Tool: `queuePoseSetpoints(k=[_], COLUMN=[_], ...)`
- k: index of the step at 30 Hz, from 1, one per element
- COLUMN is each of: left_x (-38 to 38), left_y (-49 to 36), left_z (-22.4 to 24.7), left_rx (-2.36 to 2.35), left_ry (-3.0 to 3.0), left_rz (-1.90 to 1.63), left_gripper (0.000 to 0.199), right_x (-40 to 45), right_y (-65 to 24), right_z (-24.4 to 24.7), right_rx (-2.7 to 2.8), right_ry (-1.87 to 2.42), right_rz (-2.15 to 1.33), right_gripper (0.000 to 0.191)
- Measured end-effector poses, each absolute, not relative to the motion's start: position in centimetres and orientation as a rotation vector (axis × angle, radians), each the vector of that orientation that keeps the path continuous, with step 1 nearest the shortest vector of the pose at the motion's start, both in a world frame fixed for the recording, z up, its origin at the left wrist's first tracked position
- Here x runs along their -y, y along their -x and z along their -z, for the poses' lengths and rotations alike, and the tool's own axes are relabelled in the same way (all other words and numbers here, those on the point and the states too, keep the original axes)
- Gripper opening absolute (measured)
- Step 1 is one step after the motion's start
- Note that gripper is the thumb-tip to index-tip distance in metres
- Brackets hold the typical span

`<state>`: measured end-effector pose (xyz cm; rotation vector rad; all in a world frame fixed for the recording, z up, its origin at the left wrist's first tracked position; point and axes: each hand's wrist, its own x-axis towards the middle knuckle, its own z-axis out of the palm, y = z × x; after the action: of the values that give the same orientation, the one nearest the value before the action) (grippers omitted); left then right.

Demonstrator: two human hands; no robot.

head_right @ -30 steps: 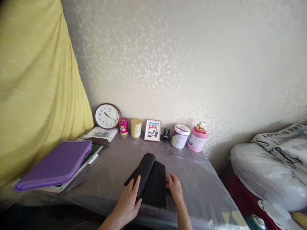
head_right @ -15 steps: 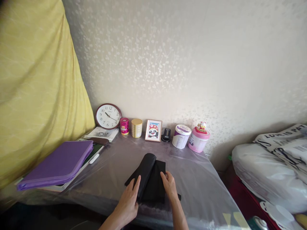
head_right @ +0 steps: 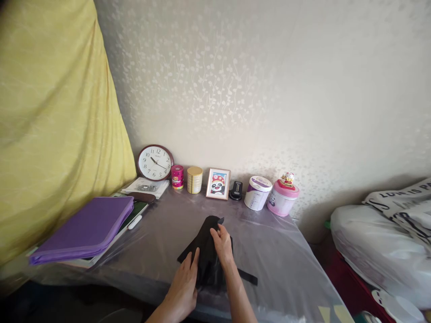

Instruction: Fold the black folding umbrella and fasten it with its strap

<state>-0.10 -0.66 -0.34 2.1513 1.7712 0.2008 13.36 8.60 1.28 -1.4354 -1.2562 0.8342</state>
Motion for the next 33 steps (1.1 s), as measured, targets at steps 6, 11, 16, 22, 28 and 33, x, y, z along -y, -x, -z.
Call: queuePoseSetpoints(k=[6, 11, 16, 22, 28, 33], left_x=[0.4, 0.2, 0.2, 0.4, 1.2, 1.4], left_y=[0.3, 0.6, 1.0, 1.2, 2.7, 2.7], left_z=[2.0, 3.0, 2.6, 3.0, 2.7, 0.6], left_rx=[-1.727, -1.716, -1.724, -1.755, -1.756, -1.695], left_ry=[-2.182, -2.148, -2.154, -2.178, -2.206, -2.349], left_rz=[-0.273, -0.322, -0.334, -0.332, -0.309, -0.687], left_gripper=[0.097, 0.081, 0.075, 0.076, 0.057, 0.037], right_x=[-10.0, -10.5, -10.7, -10.2, -9.2, -9.1], right_y=[-11.8, -10.9, -10.3, -9.7, -9.6, -9.4], right_z=[-0.7, -0.3, 0.1, -0.6, -1.8, -1.7], right_rx=[1.313, 1.374, 1.48, 1.663, 1.828, 1.882], right_ry=[1.524, 1.63, 1.668, 1.494, 1.492, 1.511], right_rz=[-0.784, -0.806, -0.859, -0.942, -0.832, -0.781], right_gripper=[0.047, 0.048, 0.047, 0.036, 0.023, 0.025])
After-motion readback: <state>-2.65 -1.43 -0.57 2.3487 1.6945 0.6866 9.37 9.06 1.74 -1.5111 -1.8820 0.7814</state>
